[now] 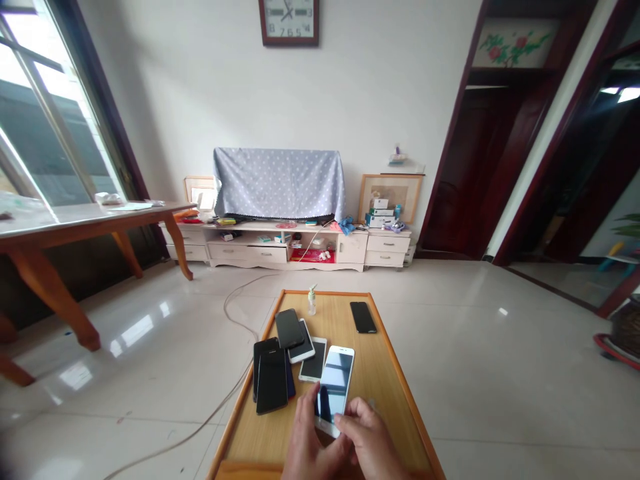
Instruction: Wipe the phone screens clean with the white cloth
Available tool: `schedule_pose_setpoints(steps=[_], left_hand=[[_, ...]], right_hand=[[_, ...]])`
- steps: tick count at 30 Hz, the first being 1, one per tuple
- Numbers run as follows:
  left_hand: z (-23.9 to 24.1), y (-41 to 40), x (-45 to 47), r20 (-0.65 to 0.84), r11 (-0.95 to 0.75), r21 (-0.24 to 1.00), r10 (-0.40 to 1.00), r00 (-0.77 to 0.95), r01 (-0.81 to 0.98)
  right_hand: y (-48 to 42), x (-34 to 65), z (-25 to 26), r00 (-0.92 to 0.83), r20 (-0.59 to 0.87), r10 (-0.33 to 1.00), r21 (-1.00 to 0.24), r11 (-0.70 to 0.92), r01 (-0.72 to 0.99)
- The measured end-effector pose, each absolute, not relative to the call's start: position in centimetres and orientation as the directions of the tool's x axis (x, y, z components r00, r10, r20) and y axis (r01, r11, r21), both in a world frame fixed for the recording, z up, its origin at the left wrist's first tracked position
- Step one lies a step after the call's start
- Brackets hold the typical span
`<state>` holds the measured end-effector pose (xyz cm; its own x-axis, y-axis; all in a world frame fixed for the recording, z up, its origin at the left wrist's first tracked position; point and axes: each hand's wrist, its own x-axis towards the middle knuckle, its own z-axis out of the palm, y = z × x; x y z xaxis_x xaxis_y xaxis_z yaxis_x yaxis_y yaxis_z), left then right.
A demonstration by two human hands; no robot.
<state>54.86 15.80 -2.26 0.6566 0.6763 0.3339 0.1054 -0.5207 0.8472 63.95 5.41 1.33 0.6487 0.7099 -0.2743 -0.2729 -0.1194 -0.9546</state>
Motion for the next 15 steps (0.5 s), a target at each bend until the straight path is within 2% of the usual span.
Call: schedule_pose_setpoints(steps=[7,10,13,15], left_hand=[[-0.2,15.1,53.1,0.306,-0.445,0.891,0.735,0.604,0.089],[-0.1,15.2,53.1,0.313,-0.453,0.884,0.754,0.577,0.113],[-0.2,15.1,53.3,0.327,-0.497,0.855,0.738,0.590,0.148],[-0.2,14.9,53.5,0.345,-0.526,0.835,0.730,0.589,0.163]], right_hand=[[4.8,63.1,2.4,0.586,-0.309,0.749,-0.951,-0.235,-0.201],[3.8,65.7,2.4,0.720,-0.274,0.638,-0.949,-0.302,-0.094],[2.6,68.7,1.8,0.881,-0.038,0.472,-0.903,-0.394,0.172],[1.9,69.7,1.3,0.890,0.096,0.445,-0.833,-0.454,0.316]])
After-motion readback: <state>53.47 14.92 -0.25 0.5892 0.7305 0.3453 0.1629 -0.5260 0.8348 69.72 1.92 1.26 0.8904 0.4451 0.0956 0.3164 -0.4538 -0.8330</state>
